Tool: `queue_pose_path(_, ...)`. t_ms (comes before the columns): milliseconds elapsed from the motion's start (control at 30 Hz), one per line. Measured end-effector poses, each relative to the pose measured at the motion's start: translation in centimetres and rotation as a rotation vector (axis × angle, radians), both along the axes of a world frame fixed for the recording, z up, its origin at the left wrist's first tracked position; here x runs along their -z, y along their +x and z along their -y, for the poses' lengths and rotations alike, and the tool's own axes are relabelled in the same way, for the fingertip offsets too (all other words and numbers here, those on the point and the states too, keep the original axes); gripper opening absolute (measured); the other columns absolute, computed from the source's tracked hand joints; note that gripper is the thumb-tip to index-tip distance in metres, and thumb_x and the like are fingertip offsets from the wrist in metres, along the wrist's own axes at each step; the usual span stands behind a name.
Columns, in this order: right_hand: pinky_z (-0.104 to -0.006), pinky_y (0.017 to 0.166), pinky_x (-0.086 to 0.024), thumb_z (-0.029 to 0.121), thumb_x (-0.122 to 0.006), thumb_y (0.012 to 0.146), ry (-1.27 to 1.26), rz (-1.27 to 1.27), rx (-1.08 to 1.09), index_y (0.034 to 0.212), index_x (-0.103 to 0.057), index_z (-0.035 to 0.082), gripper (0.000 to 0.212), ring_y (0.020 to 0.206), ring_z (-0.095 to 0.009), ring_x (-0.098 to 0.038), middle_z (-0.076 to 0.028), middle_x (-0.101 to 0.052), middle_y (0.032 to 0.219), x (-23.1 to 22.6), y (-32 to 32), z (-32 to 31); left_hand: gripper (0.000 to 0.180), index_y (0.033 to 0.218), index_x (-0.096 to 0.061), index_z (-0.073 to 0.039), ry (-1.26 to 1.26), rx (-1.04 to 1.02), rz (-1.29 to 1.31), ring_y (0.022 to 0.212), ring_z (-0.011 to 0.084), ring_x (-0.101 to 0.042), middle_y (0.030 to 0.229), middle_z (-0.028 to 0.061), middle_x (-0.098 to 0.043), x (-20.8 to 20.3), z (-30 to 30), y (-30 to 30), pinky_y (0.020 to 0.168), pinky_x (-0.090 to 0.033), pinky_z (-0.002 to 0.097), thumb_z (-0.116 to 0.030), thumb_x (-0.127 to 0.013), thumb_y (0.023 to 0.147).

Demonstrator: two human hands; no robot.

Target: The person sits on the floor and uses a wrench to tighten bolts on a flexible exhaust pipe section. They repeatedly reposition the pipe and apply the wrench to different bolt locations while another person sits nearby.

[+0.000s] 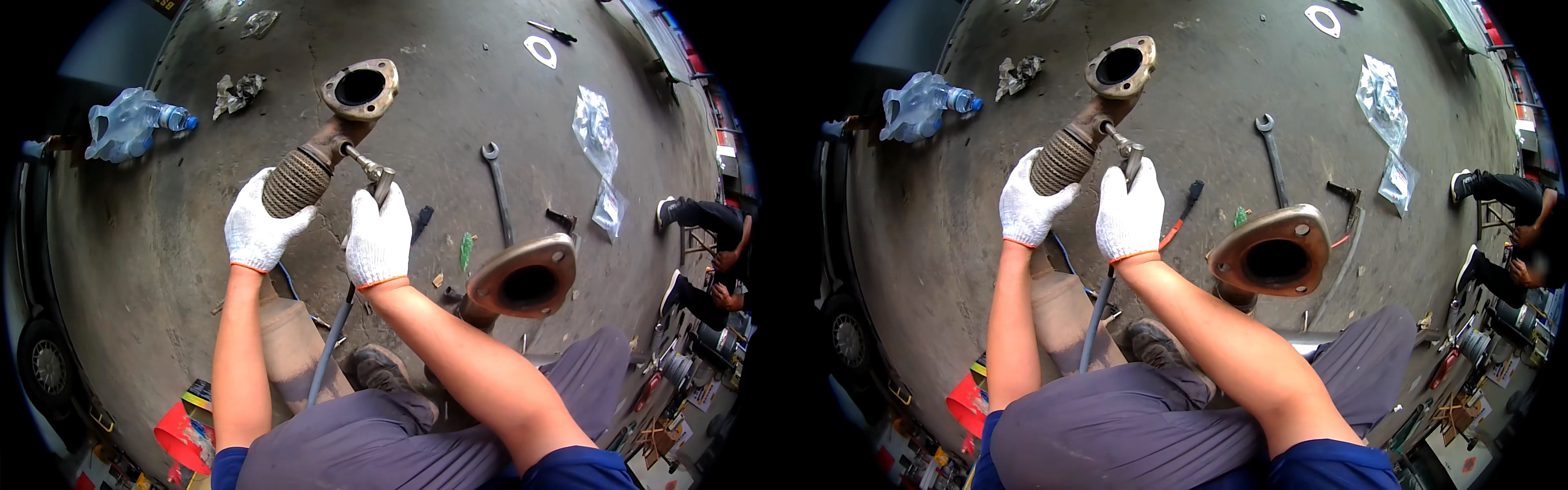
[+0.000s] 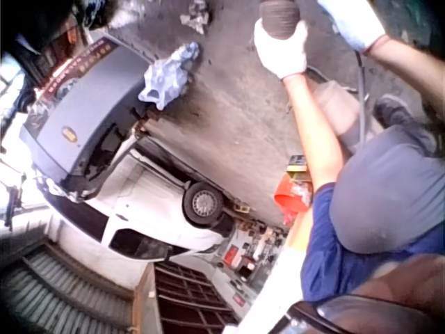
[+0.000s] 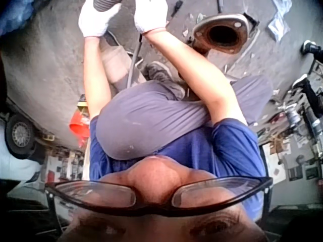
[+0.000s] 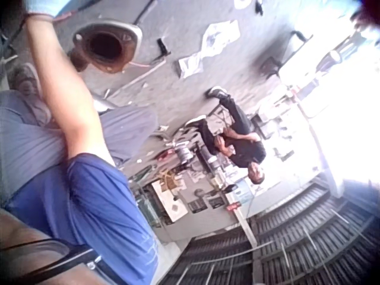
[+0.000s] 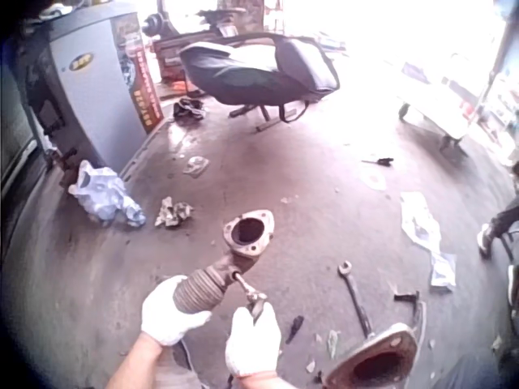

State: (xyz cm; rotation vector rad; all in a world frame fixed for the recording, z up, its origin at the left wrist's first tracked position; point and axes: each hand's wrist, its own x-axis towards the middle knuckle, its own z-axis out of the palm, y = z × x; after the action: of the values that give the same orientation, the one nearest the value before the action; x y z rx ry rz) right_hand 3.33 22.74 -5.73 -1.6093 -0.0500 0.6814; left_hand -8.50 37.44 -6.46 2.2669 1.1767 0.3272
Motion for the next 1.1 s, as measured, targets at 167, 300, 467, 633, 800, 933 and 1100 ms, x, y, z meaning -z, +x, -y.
queue_pose_path(167, -0.0441, 0.076, -0.052, 0.019, -0.065, 0.106, 0.023, -0.061, 0.058, 0.111, -0.059, -0.001, 0.021, 0.075, -0.028, -0.059, -0.017, -0.063, 0.085, 0.7, -0.4, 1.2, 0.081, 0.134, -0.074, -0.006, -0.045, -0.009, -0.021, 0.115, 0.0341, -0.078, 0.126, 0.0167, -0.080, -0.7, 0.3, 0.6, 0.101, -0.060, 0.0448, -0.046, -0.101, 0.068)
queue_pose_path(300, -0.0441, 0.076, -0.052, 0.019, -0.065, 0.106, 0.026, -0.091, 0.065, 0.111, -0.059, 0.000, 0.021, 0.075, -0.029, -0.059, -0.017, -0.063, 0.085, 0.5, -0.5, 1.6, 0.084, 0.137, -0.073, -0.006, 0.019, 0.021, -0.004, 0.117, 0.0359, -0.077, 0.127, 0.0183, -0.079, 0.5, -0.1, -0.2, 0.104, -0.060, 0.0454, -0.046, -0.101, 0.068)
queue_pose_path(467, -0.0455, 0.077, -0.053, 0.020, -0.064, 0.106, 0.024, -0.041, 0.017, 0.110, -0.059, 0.000, 0.022, 0.076, -0.032, -0.061, -0.019, -0.063, 0.085, -0.1, -0.2, 1.3, 0.083, 0.136, -0.073, -0.006, 0.025, 0.019, -0.020, 0.117, 0.0349, -0.077, 0.126, 0.0175, -0.080, 0.6, 0.0, -0.2, 0.104, -0.060, 0.0453, -0.046, -0.100, 0.068)
queue_pose_path(633, -0.0474, 0.080, -0.054, 0.021, -0.063, 0.106, -0.023, 0.031, -0.008, 0.111, -0.060, 0.000, 0.022, 0.079, -0.037, -0.064, -0.022, -0.066, 0.088, -0.7, 0.1, 0.0, 0.081, 0.134, -0.074, -0.006, -0.003, 0.006, -0.017, 0.115, 0.0342, -0.078, 0.125, 0.0170, -0.080, 0.1, 0.1, 0.3, 0.102, -0.060, 0.0448, -0.046, -0.100, 0.069)
queue_pose_path(800, -0.0452, 0.083, -0.054, 0.021, -0.062, 0.107, -0.050, 0.095, -0.053, 0.116, -0.062, -0.003, 0.026, 0.083, -0.032, -0.064, -0.020, -0.067, 0.092, -0.2, 0.6, -2.1, 0.080, 0.134, -0.075, -0.007, 0.007, 0.011, -0.006, 0.114, 0.0340, -0.078, 0.124, 0.0167, -0.080, 0.0, 0.0, 0.1, 0.101, -0.061, 0.0442, -0.047, -0.100, 0.069)
queue_pose_path(933, -0.0537, 0.090, -0.055, 0.024, -0.060, 0.104, -0.117, 0.116, -0.084, 0.113, -0.062, -0.003, 0.028, 0.095, -0.051, -0.070, -0.030, -0.072, 0.100, 0.1, 1.1, -3.6, 0.081, 0.135, -0.074, -0.007, 0.025, 0.011, -0.006, 0.115, 0.0334, -0.078, 0.125, 0.0161, -0.080, 0.2, -0.1, -0.1, 0.102, -0.061, 0.0439, -0.047, -0.100, 0.070)
queue_pose_path(1100, -0.0514, 0.089, -0.055, 0.023, -0.059, 0.104, -0.086, 0.134, -0.035, 0.111, -0.064, -0.003, 0.028, 0.093, -0.048, -0.070, -0.029, -0.072, 0.099, 1.6, 1.0, -4.5, 0.080, 0.133, -0.075, -0.008, 0.035, 0.010, 0.018, 0.115, 0.0335, -0.078, 0.125, 0.0150, -0.080, 0.4, 0.0, 0.0, 0.102, -0.061, 0.0439, -0.047, -0.101, 0.068)
